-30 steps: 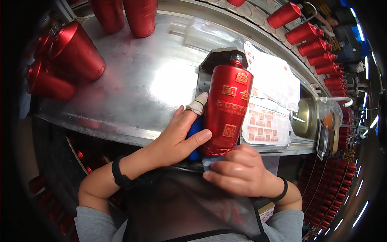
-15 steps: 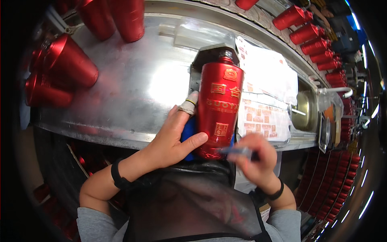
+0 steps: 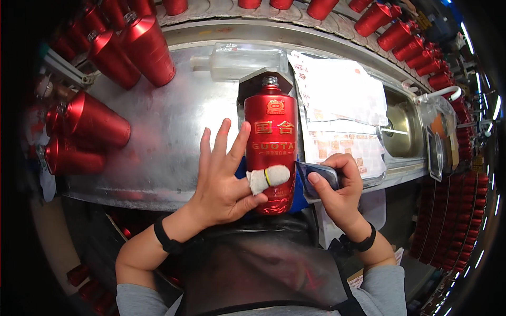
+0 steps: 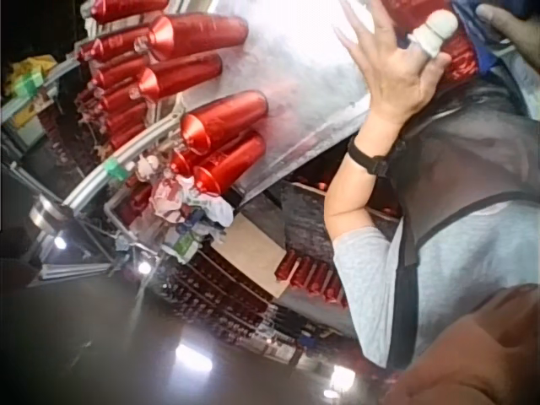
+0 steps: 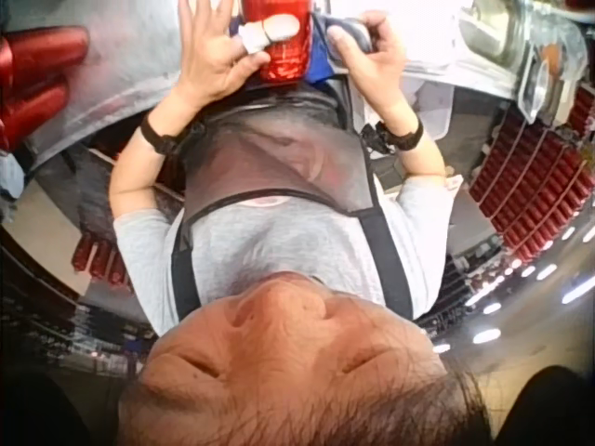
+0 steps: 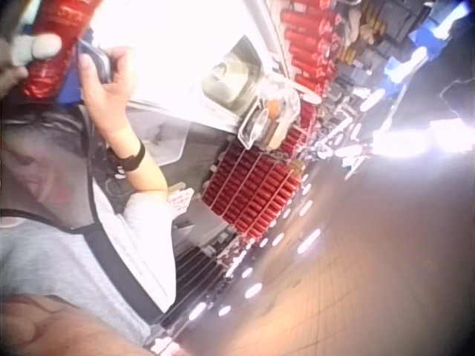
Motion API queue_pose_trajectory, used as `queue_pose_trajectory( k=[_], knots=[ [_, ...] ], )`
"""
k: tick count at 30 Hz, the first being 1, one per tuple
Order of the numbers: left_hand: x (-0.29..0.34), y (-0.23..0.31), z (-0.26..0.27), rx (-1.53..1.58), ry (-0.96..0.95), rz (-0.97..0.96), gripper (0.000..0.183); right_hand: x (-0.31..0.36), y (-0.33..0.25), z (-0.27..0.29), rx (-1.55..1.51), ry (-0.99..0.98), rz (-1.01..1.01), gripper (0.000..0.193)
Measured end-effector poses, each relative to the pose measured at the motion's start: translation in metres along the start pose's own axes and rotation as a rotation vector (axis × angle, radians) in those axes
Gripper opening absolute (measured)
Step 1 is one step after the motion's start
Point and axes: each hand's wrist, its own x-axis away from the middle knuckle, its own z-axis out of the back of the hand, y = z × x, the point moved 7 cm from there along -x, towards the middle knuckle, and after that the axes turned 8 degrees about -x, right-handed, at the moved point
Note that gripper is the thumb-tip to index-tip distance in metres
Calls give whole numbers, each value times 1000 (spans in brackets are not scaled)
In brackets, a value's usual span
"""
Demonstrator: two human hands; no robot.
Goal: Apply labels to red metallic bottles on an assembly line and clean them.
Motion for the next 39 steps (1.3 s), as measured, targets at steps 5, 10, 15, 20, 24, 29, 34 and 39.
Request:
queue_pose_trajectory(
  k=[5,10,15,20,24,29,34,39],
  knots=[
    [-15,1,-1,-24,3,-47,33,7,7,5,30,15,29,24],
    [7,17,0,-1,-71,-72,28,8,5,3,74,-16,96,23],
    [17,10,-3,12,-86,-33,29,9,4,2,28,9,104,21],
    [11,-4,-2,-45,-46,39,41,6,-1,1,66,2,100,21],
    [28,-2,-5,-29,-91,70,49,4,-1,3,111,-10,156,21],
    [18,21,1,-46,-101,-36,41,7,-3,3,132,-13,186,21],
    [-16,10,9,-120,-14,-31,35,10,-4,2,84,9,102,21],
    [8,16,6,-67,4,16,26,9,-12,5,185,-3,186,19]
  ],
)
